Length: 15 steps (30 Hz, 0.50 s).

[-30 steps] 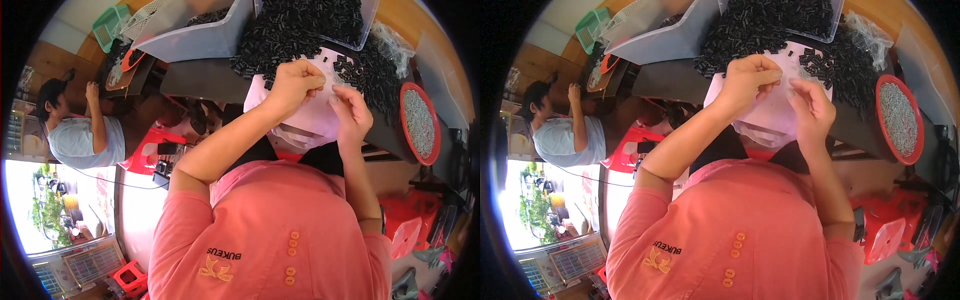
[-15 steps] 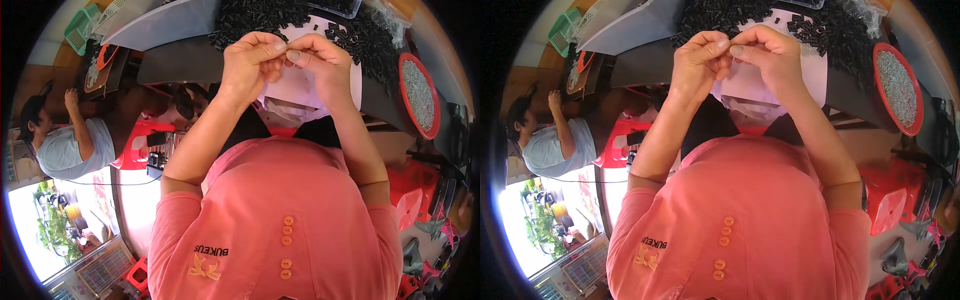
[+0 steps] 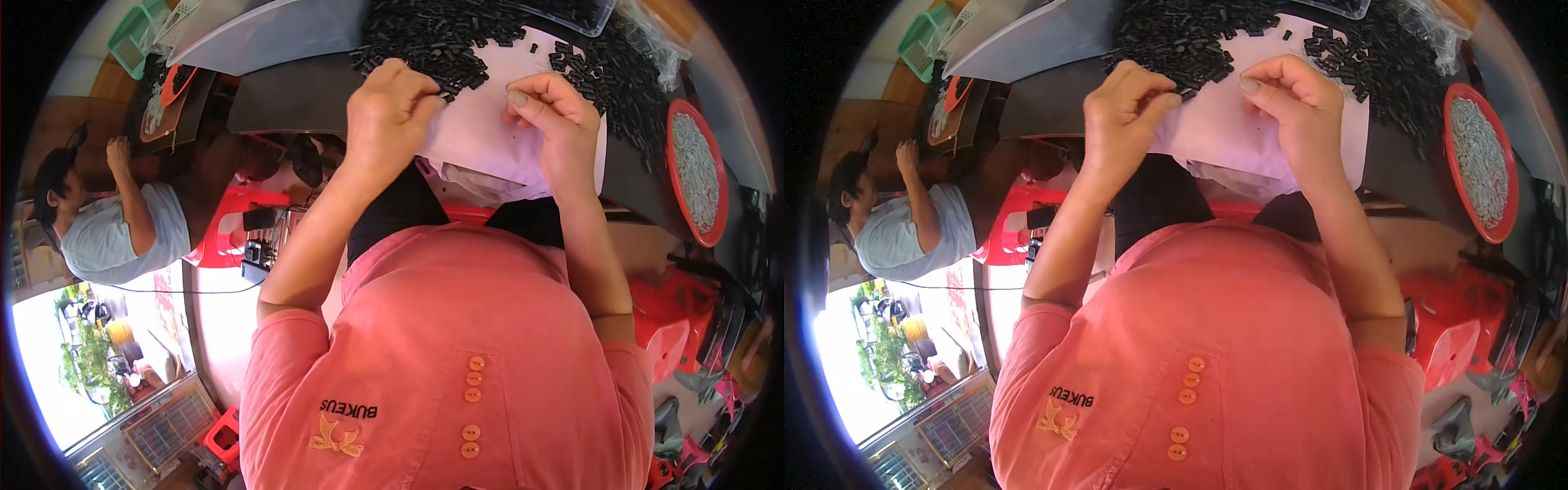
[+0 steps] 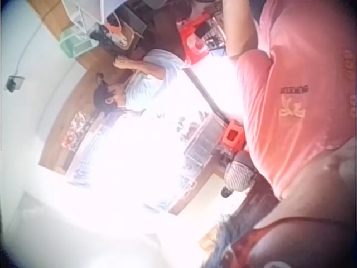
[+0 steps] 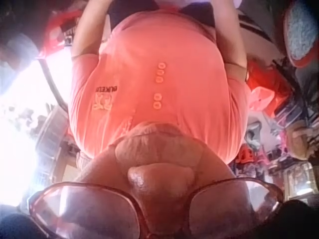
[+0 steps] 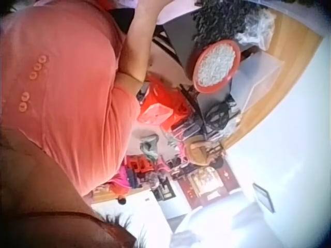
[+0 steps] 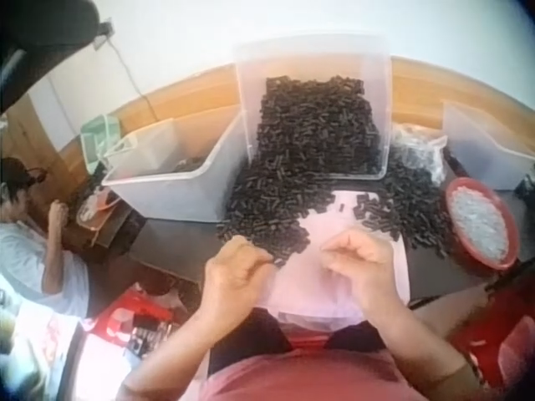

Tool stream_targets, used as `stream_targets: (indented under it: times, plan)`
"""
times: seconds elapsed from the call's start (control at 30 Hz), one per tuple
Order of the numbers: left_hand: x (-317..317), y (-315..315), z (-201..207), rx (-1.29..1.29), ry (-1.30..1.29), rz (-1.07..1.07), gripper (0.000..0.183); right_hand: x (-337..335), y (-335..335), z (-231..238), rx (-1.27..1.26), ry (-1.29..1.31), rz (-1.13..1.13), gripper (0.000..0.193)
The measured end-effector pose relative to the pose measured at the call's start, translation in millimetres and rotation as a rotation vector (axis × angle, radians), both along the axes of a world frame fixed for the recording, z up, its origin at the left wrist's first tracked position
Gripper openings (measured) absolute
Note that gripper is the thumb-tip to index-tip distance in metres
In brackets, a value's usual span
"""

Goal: The person assembles components by picking up black plastic parts and small metal pins from the table and fitting them together by hand.

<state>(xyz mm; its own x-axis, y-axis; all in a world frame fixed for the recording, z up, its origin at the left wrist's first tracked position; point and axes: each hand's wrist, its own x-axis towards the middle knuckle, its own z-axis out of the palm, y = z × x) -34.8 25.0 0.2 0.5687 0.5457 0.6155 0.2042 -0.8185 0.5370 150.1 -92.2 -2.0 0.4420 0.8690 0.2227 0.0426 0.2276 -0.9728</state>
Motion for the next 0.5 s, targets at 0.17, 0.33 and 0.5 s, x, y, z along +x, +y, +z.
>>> stream_targets:
  times: [0.17,0.33,0.5]
  plan:
    - [7.0,-5.8,0.8,0.102,0.16,0.06,0.016,-1.4,-1.2,-2.6,0.006,0.011,-0.011,0.01]
    - [15.0,-6.9,2.0,0.165,0.2,0.048,0.016,-0.6,-2.0,-2.5,0.037,0.021,-0.012,0.009]
    - [22.3,-5.1,-3.2,0.245,0.2,0.063,0.016,0.2,0.4,-3.6,0.024,0.018,-0.009,0.007]
